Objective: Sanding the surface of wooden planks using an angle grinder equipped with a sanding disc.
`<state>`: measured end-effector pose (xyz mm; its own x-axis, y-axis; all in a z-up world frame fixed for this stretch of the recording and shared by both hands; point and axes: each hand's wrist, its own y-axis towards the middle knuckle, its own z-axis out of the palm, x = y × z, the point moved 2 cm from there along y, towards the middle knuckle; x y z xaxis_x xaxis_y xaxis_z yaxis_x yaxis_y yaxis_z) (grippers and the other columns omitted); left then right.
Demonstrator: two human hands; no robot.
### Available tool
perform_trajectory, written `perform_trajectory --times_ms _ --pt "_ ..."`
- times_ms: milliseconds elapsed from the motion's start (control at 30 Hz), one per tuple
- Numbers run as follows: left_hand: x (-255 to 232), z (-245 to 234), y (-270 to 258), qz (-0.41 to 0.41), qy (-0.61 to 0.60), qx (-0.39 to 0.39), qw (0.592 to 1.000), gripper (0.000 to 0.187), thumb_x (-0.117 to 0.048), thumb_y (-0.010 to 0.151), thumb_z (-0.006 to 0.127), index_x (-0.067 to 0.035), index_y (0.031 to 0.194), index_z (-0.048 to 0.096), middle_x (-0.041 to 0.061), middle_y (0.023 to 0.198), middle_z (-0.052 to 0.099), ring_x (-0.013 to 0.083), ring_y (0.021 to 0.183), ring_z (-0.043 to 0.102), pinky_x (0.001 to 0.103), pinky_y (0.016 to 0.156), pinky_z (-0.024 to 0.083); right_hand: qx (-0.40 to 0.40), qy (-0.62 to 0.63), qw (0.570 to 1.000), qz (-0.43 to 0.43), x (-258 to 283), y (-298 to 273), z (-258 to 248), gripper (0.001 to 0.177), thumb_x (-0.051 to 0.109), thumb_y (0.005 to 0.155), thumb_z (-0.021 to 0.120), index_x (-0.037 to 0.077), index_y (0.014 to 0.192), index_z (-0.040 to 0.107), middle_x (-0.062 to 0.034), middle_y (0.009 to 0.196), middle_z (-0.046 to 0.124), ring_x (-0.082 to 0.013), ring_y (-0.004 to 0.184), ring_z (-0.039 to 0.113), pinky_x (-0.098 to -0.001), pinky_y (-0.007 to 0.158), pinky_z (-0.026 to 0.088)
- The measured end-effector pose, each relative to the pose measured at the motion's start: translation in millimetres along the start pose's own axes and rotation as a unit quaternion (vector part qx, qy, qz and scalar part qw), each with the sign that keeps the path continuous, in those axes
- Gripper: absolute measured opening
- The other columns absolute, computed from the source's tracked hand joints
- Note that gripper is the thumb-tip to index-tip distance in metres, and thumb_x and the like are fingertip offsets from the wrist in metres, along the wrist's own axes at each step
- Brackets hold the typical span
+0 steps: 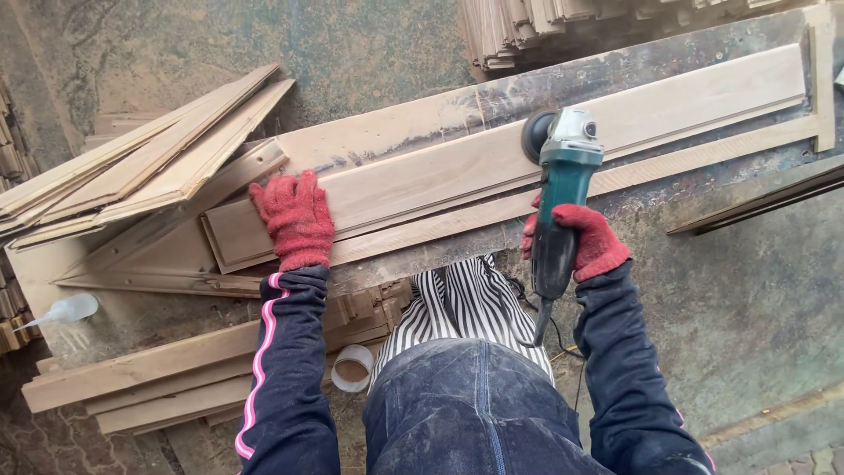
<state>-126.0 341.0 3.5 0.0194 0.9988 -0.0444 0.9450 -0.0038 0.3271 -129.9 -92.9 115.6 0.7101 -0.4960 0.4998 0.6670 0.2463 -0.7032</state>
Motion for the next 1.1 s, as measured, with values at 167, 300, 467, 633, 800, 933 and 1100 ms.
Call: perform_trajectory --times_ms 167,300,467,633,800,933,1100 --pt "1.7 6.4 1.4 -0.004 0.008 -0.002 1.000 0.033 -0.041 0.104 0.060 -0.025 0.132 0.066 0.005 0.125 0.051 0.0255 0.138 0.042 0.056 0.127 0.014 0.004 0.013 0.998 0.054 -24.0 17.9 13.6 0.039 0.013 0.071 0.071 0.005 0.109 0.071 -0.0223 0.078 0.073 -0.0389 0.066 0.075 -0.0494 0.060 0.063" --pt "3.7 0.8 1.8 0.016 -0.013 0.005 1.000 0.035 -0.042 0.101 0.063 -0.023 0.130 0.071 0.007 0.122 0.057 0.0261 0.134 0.048 0.055 0.125 0.019 0.017 0.019 0.994 0.103 -70.9 34.4 58.9 0.032 -0.003 0.069 0.074 -0.001 0.100 0.067 -0.0300 0.072 0.069 -0.0485 0.063 0.073 -0.0579 0.060 0.062" --pt "9.8 4.8 -1.2 -0.009 -0.014 0.060 0.998 0.040 -0.043 0.108 0.056 -0.022 0.138 0.072 0.010 0.125 0.065 0.0287 0.138 0.051 0.054 0.128 0.017 0.104 -0.069 0.986 0.107 -95.0 32.9 82.4 0.050 -0.008 0.058 0.083 -0.004 0.102 0.062 -0.0313 0.067 0.065 -0.0457 0.054 0.070 -0.0521 0.048 0.059" --pt "14.9 14.2 -4.5 0.007 0.011 0.051 0.999 0.040 -0.041 0.107 0.059 -0.023 0.141 0.071 0.008 0.128 0.061 0.0283 0.140 0.047 0.052 0.128 0.018 0.037 -0.013 0.997 0.071 -48.2 26.3 31.3 0.040 -0.008 0.059 0.079 -0.004 0.096 0.065 -0.0320 0.064 0.064 -0.0472 0.053 0.070 -0.0549 0.047 0.060" --pt "10.3 5.4 -3.6 -0.003 0.011 0.045 0.999 0.038 -0.041 0.108 0.060 -0.023 0.139 0.072 0.008 0.127 0.061 0.0288 0.139 0.047 0.052 0.127 0.019 -0.081 0.009 0.996 0.026 24.3 -3.0 -22.9 0.027 0.007 0.063 0.077 0.005 0.089 0.069 -0.0213 0.065 0.068 -0.0391 0.057 0.073 -0.0505 0.052 0.062" --pt "15.5 20.1 -5.5 -0.004 0.038 0.040 0.998 0.037 -0.043 0.111 0.057 -0.027 0.142 0.069 0.007 0.129 0.059 0.0276 0.139 0.046 0.051 0.128 0.017 -0.081 0.018 0.996 -0.014 30.8 -13.4 -56.4 0.036 0.013 0.068 0.073 0.005 0.103 0.070 -0.0235 0.077 0.071 -0.0406 0.065 0.074 -0.0529 0.060 0.063" --pt "13.9 12.1 -4.5 -0.003 0.037 0.055 0.998 0.038 -0.043 0.108 0.057 -0.026 0.141 0.068 0.006 0.128 0.057 0.0258 0.140 0.044 0.052 0.127 0.018 -0.078 0.022 0.997 0.005 -7.1 -6.1 -18.2 0.033 0.005 0.067 0.074 0.001 0.100 0.070 -0.0239 0.071 0.070 -0.0418 0.058 0.072 -0.0532 0.057 0.061"
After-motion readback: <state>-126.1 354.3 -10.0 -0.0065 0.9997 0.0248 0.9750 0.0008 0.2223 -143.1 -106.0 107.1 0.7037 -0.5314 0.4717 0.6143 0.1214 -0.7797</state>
